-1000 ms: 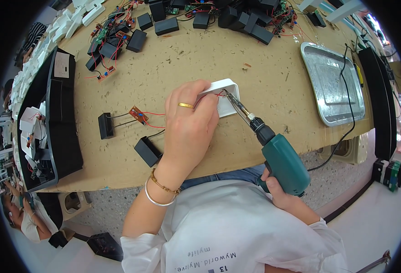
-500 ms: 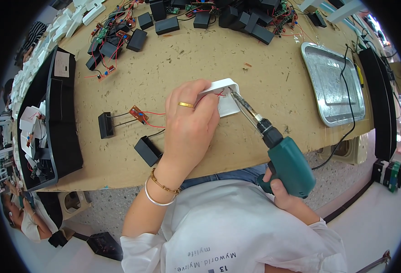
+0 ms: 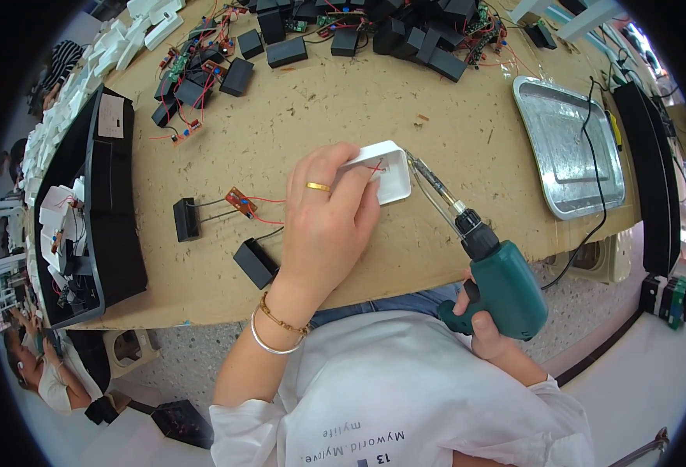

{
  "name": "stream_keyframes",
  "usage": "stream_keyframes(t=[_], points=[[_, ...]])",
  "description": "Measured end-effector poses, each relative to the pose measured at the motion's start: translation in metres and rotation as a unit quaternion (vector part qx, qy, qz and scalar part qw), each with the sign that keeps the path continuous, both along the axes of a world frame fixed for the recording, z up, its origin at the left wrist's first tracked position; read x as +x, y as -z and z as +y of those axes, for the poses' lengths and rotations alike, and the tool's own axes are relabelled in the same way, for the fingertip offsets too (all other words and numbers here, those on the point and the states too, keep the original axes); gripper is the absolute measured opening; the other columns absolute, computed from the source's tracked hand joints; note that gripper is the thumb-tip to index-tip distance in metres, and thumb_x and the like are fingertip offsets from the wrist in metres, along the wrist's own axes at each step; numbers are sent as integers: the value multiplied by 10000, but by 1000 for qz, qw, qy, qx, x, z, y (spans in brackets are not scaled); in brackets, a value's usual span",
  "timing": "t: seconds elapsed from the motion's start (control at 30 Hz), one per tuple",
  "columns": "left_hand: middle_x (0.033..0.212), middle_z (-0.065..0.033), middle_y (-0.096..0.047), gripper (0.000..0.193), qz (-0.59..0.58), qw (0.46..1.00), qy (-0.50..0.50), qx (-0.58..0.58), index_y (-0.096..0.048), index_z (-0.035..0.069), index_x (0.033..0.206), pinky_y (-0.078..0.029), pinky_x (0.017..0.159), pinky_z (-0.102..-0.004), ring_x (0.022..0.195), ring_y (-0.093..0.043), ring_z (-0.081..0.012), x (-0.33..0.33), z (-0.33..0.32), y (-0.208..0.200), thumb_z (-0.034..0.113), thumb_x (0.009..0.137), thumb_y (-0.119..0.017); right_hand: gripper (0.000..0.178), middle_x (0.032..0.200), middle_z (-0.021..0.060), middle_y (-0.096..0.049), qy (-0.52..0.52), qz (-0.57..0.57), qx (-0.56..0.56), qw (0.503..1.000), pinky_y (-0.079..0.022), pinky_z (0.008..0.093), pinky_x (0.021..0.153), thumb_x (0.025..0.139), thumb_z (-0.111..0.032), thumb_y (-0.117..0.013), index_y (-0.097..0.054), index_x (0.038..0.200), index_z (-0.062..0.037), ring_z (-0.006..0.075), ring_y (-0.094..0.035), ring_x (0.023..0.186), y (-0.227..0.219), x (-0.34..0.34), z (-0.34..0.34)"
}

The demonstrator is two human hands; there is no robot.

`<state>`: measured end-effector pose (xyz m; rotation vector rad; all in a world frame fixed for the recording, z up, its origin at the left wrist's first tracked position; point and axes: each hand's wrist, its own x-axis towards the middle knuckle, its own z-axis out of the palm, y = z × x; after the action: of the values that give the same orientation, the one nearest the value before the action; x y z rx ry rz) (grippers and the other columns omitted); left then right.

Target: Soldering electronic components and assembling them into plastic housings.

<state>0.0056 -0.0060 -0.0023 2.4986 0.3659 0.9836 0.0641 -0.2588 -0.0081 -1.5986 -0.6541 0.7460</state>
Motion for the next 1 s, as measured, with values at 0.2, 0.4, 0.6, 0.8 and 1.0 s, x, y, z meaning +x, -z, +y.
stream_keyframes(t=[0.2,0.4,0.6,0.8,1.0], points=[[1112,-146,-535,509,43,998,-19,45,-514,60,1115,-449,844,-408,1018,-528,-336,-8,2,-32,141,674,-756,679,1089,94,-530,33,8,41,999,-430,282,644,841,-524,-585,-469,1243,11,128,-529,709,2,1,4],[1086,-132,-590,643,222,973,-38,-51,-463,62,1245,-526,683,-339,783,-626,-258,-37,25,-55,201,700,-773,590,1091,132,-535,82,38,94,991,-440,276,605,842,-405,-614,-494,1194,53,138,-545,682,-2,3,13],[882,-14,-570,448,-37,915,-247,-316,-480,47,1216,-363,479,-151,627,-491,-22,-135,104,-154,160,820,-655,581,1039,149,-535,156,78,133,976,-441,278,604,830,-385,-605,-473,1166,70,150,-542,634,-15,19,23],[892,-113,-607,660,150,852,-499,-54,-469,-19,1227,-467,620,-295,731,-585,-187,-252,192,-176,419,782,-681,542,1000,159,-554,65,247,223,941,-432,307,682,822,-393,-585,-493,1109,58,145,-514,532,-8,60,32],[1077,-190,-621,661,294,836,-421,194,-579,-8,1143,-466,853,-416,990,-586,-357,-129,227,-173,518,752,-670,498,975,145,-571,27,310,293,904,-429,332,699,829,-416,-573,-518,1052,26,131,-501,500,-2,76,49]])
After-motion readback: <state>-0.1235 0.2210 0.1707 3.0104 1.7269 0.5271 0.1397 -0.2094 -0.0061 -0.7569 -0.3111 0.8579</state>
